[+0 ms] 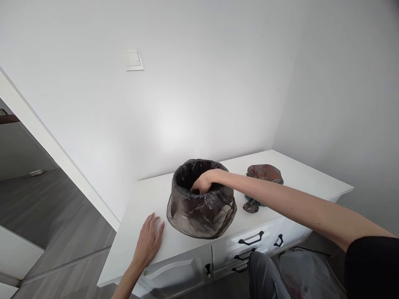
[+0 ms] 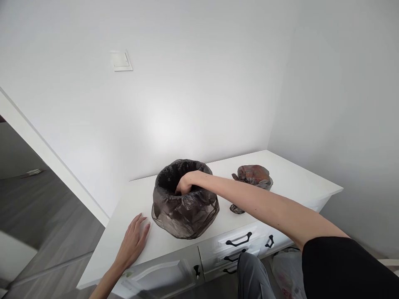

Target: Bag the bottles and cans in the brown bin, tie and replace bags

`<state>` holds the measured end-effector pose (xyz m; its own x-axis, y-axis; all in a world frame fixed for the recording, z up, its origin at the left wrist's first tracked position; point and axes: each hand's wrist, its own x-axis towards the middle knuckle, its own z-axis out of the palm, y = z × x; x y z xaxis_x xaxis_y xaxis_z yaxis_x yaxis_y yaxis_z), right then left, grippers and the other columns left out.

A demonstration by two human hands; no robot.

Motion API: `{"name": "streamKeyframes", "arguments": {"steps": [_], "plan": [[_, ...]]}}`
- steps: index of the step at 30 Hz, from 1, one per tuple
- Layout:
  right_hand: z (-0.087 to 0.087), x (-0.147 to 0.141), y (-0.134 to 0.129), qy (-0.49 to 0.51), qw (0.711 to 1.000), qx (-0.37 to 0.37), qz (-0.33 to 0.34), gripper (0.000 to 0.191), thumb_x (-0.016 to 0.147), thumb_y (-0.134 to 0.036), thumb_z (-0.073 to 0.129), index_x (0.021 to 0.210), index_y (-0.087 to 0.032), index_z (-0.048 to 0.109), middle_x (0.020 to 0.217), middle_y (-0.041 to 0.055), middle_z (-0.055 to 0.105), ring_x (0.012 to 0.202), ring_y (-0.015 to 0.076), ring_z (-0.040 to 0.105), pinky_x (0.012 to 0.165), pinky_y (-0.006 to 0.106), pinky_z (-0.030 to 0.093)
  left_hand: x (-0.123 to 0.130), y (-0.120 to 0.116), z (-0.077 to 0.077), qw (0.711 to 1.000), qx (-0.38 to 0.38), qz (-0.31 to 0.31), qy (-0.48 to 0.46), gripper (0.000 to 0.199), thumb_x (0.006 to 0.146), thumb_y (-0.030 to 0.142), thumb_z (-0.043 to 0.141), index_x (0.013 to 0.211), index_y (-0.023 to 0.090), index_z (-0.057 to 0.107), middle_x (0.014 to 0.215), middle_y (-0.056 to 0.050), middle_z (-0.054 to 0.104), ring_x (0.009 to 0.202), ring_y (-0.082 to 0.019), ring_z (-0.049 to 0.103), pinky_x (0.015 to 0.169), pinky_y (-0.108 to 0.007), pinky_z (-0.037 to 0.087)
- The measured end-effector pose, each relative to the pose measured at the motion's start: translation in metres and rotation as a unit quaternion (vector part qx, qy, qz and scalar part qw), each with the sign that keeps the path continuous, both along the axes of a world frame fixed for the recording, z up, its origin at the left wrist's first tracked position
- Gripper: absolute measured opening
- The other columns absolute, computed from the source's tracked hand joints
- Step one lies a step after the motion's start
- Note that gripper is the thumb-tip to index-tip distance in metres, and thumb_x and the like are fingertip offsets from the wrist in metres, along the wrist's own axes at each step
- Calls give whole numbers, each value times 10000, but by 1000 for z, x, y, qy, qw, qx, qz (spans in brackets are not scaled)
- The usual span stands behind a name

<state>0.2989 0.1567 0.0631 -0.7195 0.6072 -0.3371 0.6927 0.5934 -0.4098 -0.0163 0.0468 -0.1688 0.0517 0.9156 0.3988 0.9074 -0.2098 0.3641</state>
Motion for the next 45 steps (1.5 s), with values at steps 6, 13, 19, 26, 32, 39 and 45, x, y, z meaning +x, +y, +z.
{"name": "streamKeyframes", "arguments": {"steps": [6, 13, 19, 26, 32, 39, 45], "plan": [[36, 65, -55, 221, 970, 101, 8, 429, 955, -516, 648, 1283, -251, 731, 1279, 38, 754, 1128, 239, 726, 928, 310, 545, -1, 1, -6, 1000, -3, -2, 12, 509, 1037, 568, 409, 1336, 190, 572, 1530, -163, 535, 1487, -329, 440, 1201, -582, 407], [-6, 96, -75, 122, 955, 259, 79, 358, 932, -545, 698, 1107, -240, 767, 834, 47, 779, 780, 247, 723, 687, 314, 465, 0, 3, -5, 1000, 5, -1, 24, 516, 1028, 579, 409, 1326, 192, 576, 1518, -162, 550, 1475, -329, 457, 1197, -570, 411], [-13, 105, -20, 87, 952, 293, 5, 343, 871, -600, 739, 979, -277, 782, 752, 44, 754, 754, 265, 711, 644, 312, 415, 3, -1, 2, 1000, 5, 1, 30, 500, 1030, 566, 394, 1304, 192, 581, 1492, -168, 574, 1451, -338, 486, 1169, -579, 436], [-1, 148, 52, 12, 960, 249, -126, 235, 790, -443, 849, 910, -252, 786, 909, 76, 777, 970, 316, 708, 806, 354, 481, 5, -4, 2, 999, -6, 11, 34, 477, 1033, 555, 394, 1301, 207, 581, 1502, -144, 573, 1468, -317, 470, 1177, -554, 430], [-27, 178, 58, 22, 919, 339, -201, 602, 800, -247, 824, 1369, -185, 638, 1304, 193, 670, 1272, 398, 586, 1080, 534, 429, 3, -1, -4, 999, -16, 15, 40, 475, 1039, 537, 387, 1326, 202, 566, 1530, -140, 549, 1493, -310, 438, 1195, -544, 406], [-140, 131, -22, 235, 881, 393, -117, 440, 1006, -284, 520, 1445, -249, 548, 1533, 146, 514, 1454, 338, 459, 1214, 623, 350, 1, 3, -9, 998, -20, 12, 52, 474, 1033, 528, 388, 1345, 209, 546, 1559, -133, 523, 1512, -315, 409, 1205, -547, 387], [-236, 97, -60, 236, 922, 274, -139, 533, 1059, -426, 460, 1529, -175, 468, 1678, 170, 350, 1571, 297, 302, 1264, 516, 331, 5, 5, -5, 997, -44, 21, 67, 539, 1029, 542, 363, 1402, 183, 513, 1586, -131, 504, 1525, -323, 387, 1220, -544, 363]]}}
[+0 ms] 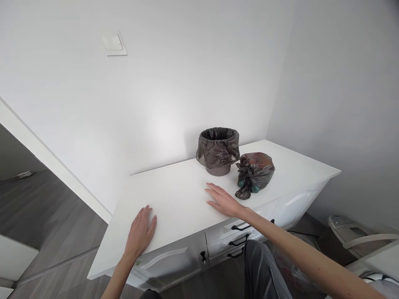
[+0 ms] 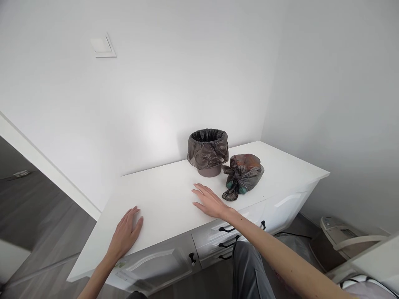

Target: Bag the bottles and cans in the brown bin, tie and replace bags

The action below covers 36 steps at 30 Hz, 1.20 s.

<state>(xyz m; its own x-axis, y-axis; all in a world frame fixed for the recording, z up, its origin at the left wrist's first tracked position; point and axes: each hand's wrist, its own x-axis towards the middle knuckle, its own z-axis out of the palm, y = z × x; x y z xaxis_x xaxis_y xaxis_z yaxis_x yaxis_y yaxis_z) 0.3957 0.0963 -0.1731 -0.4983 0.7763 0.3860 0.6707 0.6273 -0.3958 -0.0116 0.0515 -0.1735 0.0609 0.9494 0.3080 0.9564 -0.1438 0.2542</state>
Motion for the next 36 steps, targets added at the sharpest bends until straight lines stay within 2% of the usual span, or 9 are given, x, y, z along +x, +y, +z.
{"name": "streamKeyframes", "arguments": {"steps": [3, 6, 11, 23, 36], "plan": [[-23, 1, 3, -15, 998, -54, -23, 621, 1088, -504, 344, 1594, -150, 401, 1708, 163, 281, 1601, 278, 219, 1309, 510, 219, 2, 2, -1, 1000, -6, 2, 5, 572, 1034, 546, 355, 1445, 170, 482, 1603, -132, 485, 1527, -325, 381, 1227, -550, 351], [-31, 4, 8, -31, 997, -62, -29, 655, 1093, -553, 278, 1616, -174, 387, 1710, 129, 283, 1605, 253, 204, 1327, 485, 145, 0, 5, -6, 1000, -12, 8, 2, 584, 1035, 550, 371, 1473, 178, 469, 1619, -122, 469, 1531, -321, 378, 1233, -547, 344], [-30, 3, 8, -27, 997, -56, -40, 657, 1093, -571, 268, 1620, -196, 389, 1714, 101, 279, 1604, 239, 209, 1328, 468, 148, -3, 10, -11, 1000, 8, 10, -12, 580, 1018, 562, 418, 1480, 217, 481, 1608, -100, 488, 1520, -323, 402, 1225, -541, 363], [-34, 2, 10, -17, 998, -27, -51, 595, 1092, -508, 321, 1602, -221, 429, 1691, 66, 336, 1579, 232, 293, 1317, 466, 205, 8, 5, 11, 998, -34, 32, -35, 599, 995, 618, 383, 1424, 229, 535, 1606, -68, 496, 1525, -319, 398, 1223, -537, 387], [-29, 4, 9, -13, 998, -12, -53, 560, 1097, -478, 339, 1561, -202, 486, 1668, 94, 389, 1569, 234, 319, 1309, 470, 225, 11, 7, 14, 997, -47, 37, -41, 588, 992, 633, 366, 1419, 266, 536, 1613, -41, 489, 1544, -312, 362, 1227, -565, 370]]}}
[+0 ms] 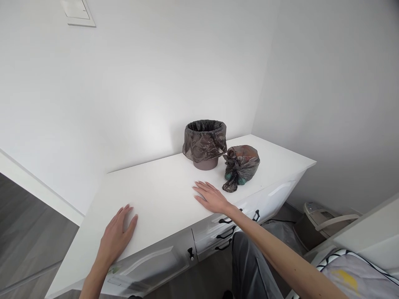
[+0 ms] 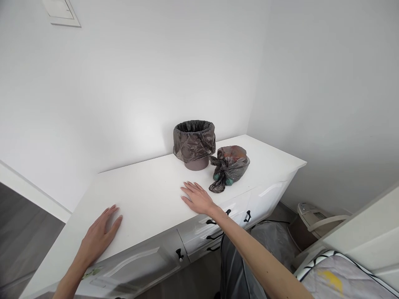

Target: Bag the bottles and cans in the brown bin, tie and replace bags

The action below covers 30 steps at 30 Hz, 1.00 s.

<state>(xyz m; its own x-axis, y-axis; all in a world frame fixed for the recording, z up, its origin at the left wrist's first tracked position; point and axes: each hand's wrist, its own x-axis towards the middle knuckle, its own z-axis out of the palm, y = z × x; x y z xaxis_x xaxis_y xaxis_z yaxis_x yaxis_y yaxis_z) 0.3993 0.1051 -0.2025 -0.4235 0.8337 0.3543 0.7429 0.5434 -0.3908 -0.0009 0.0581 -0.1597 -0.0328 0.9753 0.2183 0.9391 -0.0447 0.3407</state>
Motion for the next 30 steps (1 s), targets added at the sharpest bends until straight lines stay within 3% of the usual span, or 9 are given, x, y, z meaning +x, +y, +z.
{"name": "streamKeyframes", "arguments": {"steps": [13, 30], "plan": [[8, -1, -2, 0, 1000, -18, -5, 573, 1100, -476, 330, 1560, -175, 490, 1665, 103, 391, 1574, 228, 305, 1314, 453, 209, 3, -1, 4, 1000, -3, 5, -7, 613, 974, 652, 374, 1418, 265, 544, 1608, -44, 494, 1534, -329, 378, 1208, -581, 391], [4, 1, 0, 2, 1000, -10, -6, 549, 1090, -455, 363, 1550, -191, 503, 1660, 97, 401, 1568, 229, 321, 1308, 460, 231, 7, -1, 6, 1000, -2, 7, -8, 590, 979, 629, 381, 1405, 256, 548, 1606, -62, 496, 1538, -336, 369, 1210, -583, 384]]}}
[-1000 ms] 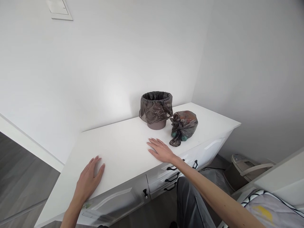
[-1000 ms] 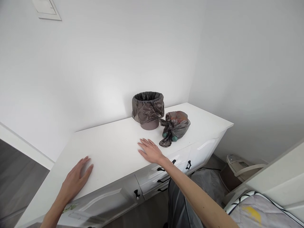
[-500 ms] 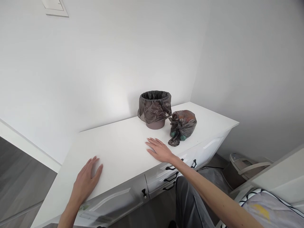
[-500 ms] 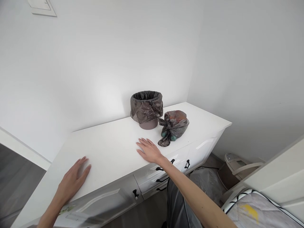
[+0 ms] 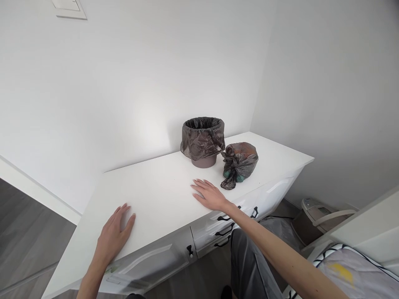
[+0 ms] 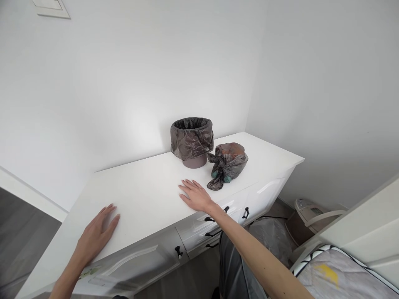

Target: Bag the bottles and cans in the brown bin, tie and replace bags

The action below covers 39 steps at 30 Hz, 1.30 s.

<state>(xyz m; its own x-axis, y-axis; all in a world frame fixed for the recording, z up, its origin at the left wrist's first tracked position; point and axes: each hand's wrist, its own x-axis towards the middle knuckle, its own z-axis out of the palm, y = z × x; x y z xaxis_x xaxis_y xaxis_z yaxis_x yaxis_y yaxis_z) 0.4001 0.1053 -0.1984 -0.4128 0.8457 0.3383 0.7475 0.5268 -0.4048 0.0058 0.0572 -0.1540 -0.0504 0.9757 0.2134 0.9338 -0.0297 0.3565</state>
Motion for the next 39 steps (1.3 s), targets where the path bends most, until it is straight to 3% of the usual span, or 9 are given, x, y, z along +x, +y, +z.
{"name": "streamKeyframes", "arguments": {"steps": [6, 11, 16, 19, 22, 27, 30, 33, 39], "plan": [[7, -1, -4, 9, 1000, -4, -3, 525, 1076, -416, 378, 1526, -190, 530, 1649, 114, 417, 1554, 253, 351, 1297, 497, 256, 4, -2, 5, 1000, 18, -8, 1, 588, 972, 620, 387, 1375, 238, 581, 1570, -73, 541, 1510, -338, 420, 1208, -554, 401], [27, 4, -45, 64, 997, 39, 4, 480, 1045, -366, 417, 1484, -230, 556, 1570, 125, 521, 1430, 304, 511, 1188, 513, 427, 3, -6, 6, 1000, 22, -7, 2, 581, 981, 604, 382, 1378, 229, 582, 1583, -78, 524, 1510, -339, 419, 1194, -552, 415], [37, 51, -74, 160, 962, 142, -169, 344, 990, -350, 487, 1280, -239, 635, 1365, 159, 600, 1029, 276, 696, 895, 437, 588, -3, -5, -1, 1000, 16, -19, 5, 596, 994, 594, 361, 1410, 211, 549, 1601, -84, 502, 1531, -327, 385, 1222, -547, 375], [37, 93, -55, 171, 933, 139, -285, 414, 947, -310, 496, 1346, -215, 548, 1445, 181, 525, 777, 208, 681, 693, 387, 579, -6, -4, -3, 999, 22, -23, 8, 590, 997, 591, 360, 1416, 217, 541, 1601, -77, 501, 1539, -319, 372, 1230, -540, 366], [32, 123, -27, 135, 934, 95, -317, 470, 940, -300, 490, 1399, -198, 483, 1437, 178, 544, 689, 183, 644, 692, 391, 560, -5, -5, -1, 999, 23, -21, 8, 594, 999, 591, 345, 1403, 206, 550, 1592, -85, 513, 1528, -327, 389, 1227, -539, 371], [19, 128, -8, 89, 954, 53, -281, 384, 951, -343, 509, 1290, -167, 545, 1262, 162, 609, 782, 222, 651, 764, 399, 550, -4, -8, 3, 1000, 17, -18, 13, 592, 998, 572, 341, 1398, 195, 559, 1583, -94, 522, 1513, -338, 413, 1215, -554, 382], [17, 111, -19, 123, 959, 69, -246, 299, 937, -357, 538, 1182, -191, 580, 1160, 124, 621, 802, 225, 637, 796, 397, 548, -5, -8, 4, 999, 47, -22, 14, 549, 984, 554, 387, 1352, 211, 606, 1528, -97, 582, 1472, -344, 471, 1188, -551, 420], [20, 85, -40, 166, 966, 66, -185, 240, 917, -332, 571, 1129, -222, 592, 1069, 81, 636, 811, 221, 624, 767, 365, 540, 3, -14, 11, 990, 99, -94, 11, 466, 973, 540, 440, 1253, 260, 685, 1378, -88, 696, 1379, -329, 573, 1138, -514, 484], [39, 18, -81, 239, 970, -13, -34, 192, 941, -262, 566, 1132, -243, 581, 1008, 34, 627, 719, 177, 582, 711, 328, 525, 82, -44, 25, 952, 160, -263, 0, 384, 1012, 486, 450, 1185, 277, 722, 1171, -118, 758, 1163, -303, 694, 1029, -463, 540]]}}
